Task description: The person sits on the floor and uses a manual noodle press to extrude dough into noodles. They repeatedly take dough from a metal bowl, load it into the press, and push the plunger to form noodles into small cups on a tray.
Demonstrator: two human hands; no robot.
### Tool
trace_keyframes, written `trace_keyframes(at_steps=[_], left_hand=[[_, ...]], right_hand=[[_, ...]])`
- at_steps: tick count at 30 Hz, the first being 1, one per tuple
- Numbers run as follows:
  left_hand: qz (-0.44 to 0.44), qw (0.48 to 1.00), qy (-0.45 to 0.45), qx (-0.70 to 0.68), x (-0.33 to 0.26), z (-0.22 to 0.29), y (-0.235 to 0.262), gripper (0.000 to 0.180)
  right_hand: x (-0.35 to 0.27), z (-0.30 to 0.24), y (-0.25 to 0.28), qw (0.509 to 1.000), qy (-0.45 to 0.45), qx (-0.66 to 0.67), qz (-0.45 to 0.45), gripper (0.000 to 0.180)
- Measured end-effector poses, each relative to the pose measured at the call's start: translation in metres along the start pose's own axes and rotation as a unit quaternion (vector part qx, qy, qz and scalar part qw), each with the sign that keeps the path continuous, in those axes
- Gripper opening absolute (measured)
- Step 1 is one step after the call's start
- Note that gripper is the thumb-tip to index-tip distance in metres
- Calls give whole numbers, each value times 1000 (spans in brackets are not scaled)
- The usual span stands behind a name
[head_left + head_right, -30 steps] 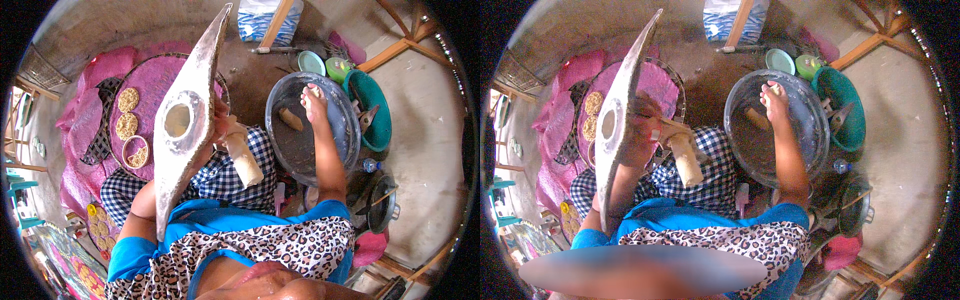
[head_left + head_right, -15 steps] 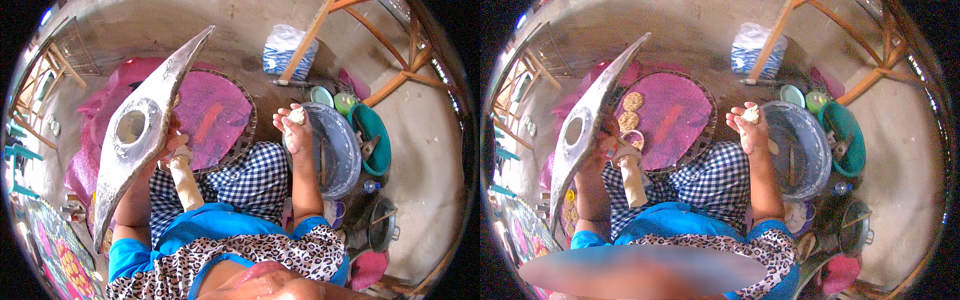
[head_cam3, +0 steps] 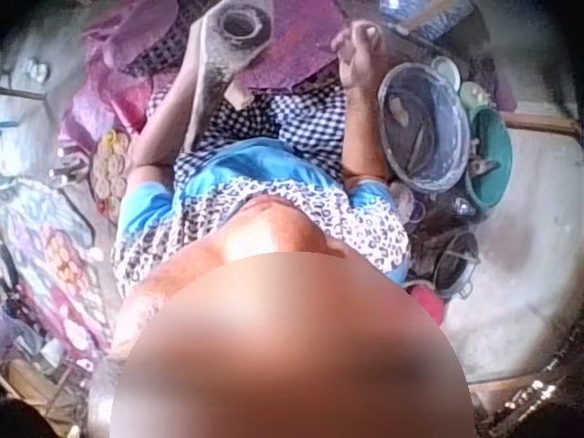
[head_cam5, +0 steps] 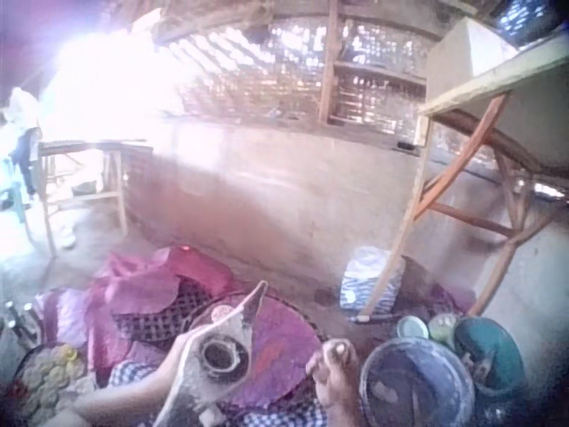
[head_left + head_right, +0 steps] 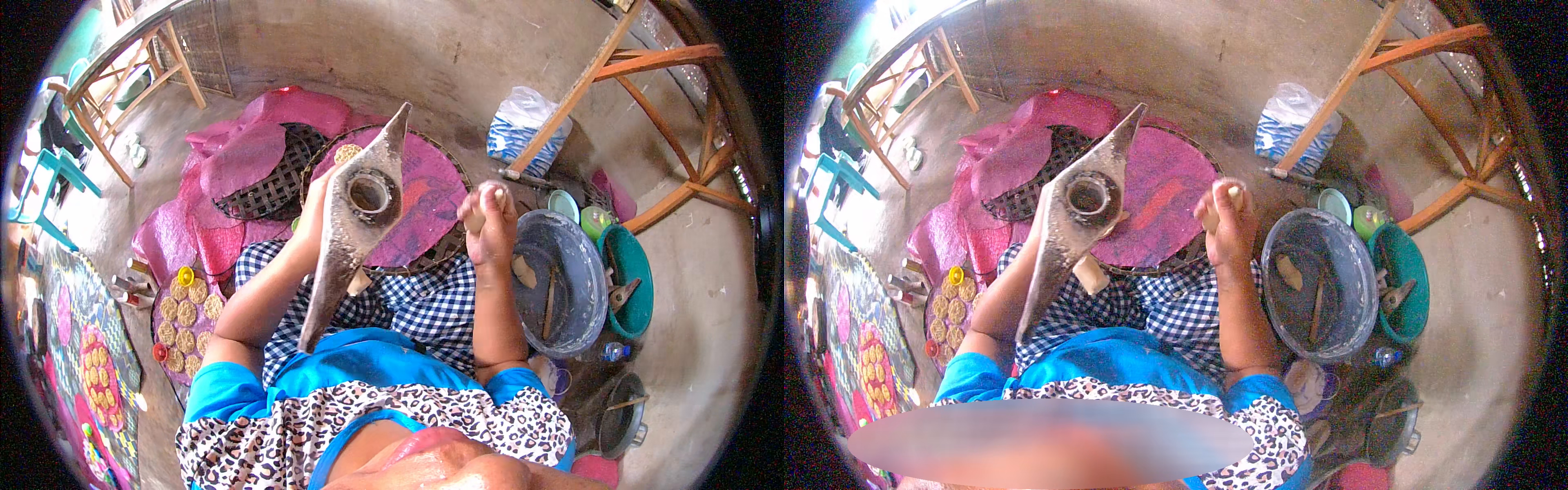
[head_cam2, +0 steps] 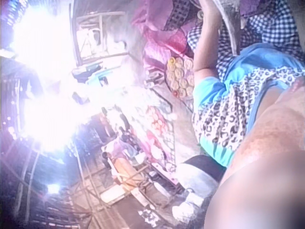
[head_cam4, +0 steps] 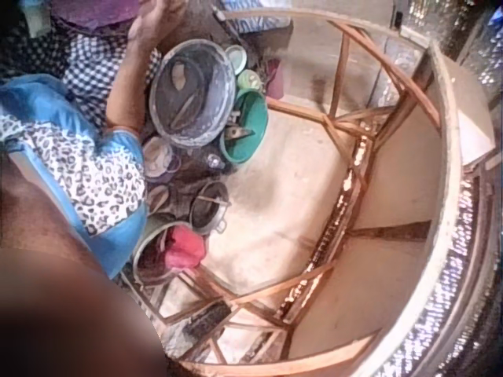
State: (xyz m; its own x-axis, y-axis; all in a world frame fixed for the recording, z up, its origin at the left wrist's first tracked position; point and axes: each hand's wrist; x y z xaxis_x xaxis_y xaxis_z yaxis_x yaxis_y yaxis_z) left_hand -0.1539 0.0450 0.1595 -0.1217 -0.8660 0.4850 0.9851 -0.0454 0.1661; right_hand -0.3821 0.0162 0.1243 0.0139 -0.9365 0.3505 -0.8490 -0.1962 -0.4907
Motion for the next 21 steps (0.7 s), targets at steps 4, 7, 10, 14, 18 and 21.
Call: trace_keyframes(at_steps=[4,7,10,14,18,21], left_hand=[[-7,997,46,-68,2,-17,-8,37],[-7,999,32,-25,0,-21,-14,38],[3,997,73,-30,-3,-24,-22,44],[-1,998,10,66,-5,-25,-30,48],[-6,997,11,-75,-6,-26,-29,51],[0,1000,-9,22,-6,-27,-27,49]], right_hand=[[6,-31,-34,991,-42,62,-112,55],[4,-46,-56,979,12,-112,-171,51],[4,-42,-74,970,92,-118,-191,47],[2,-27,-80,971,86,-152,-166,45],[-3,-12,-78,960,68,-237,-134,39],[-4,-9,-75,870,203,-431,-129,37]])
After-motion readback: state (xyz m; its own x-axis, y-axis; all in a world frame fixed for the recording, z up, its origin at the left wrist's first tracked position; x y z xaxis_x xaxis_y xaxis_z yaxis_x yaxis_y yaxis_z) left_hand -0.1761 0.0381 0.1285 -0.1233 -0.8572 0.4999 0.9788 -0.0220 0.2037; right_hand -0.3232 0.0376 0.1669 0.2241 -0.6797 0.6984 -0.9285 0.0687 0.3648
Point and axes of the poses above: each hand's wrist, its own x-axis towards the middle knuckle, its own y-axis out of the back of the hand, z = x × y, and after that the axes turned 8 degrees about -x, right-handed
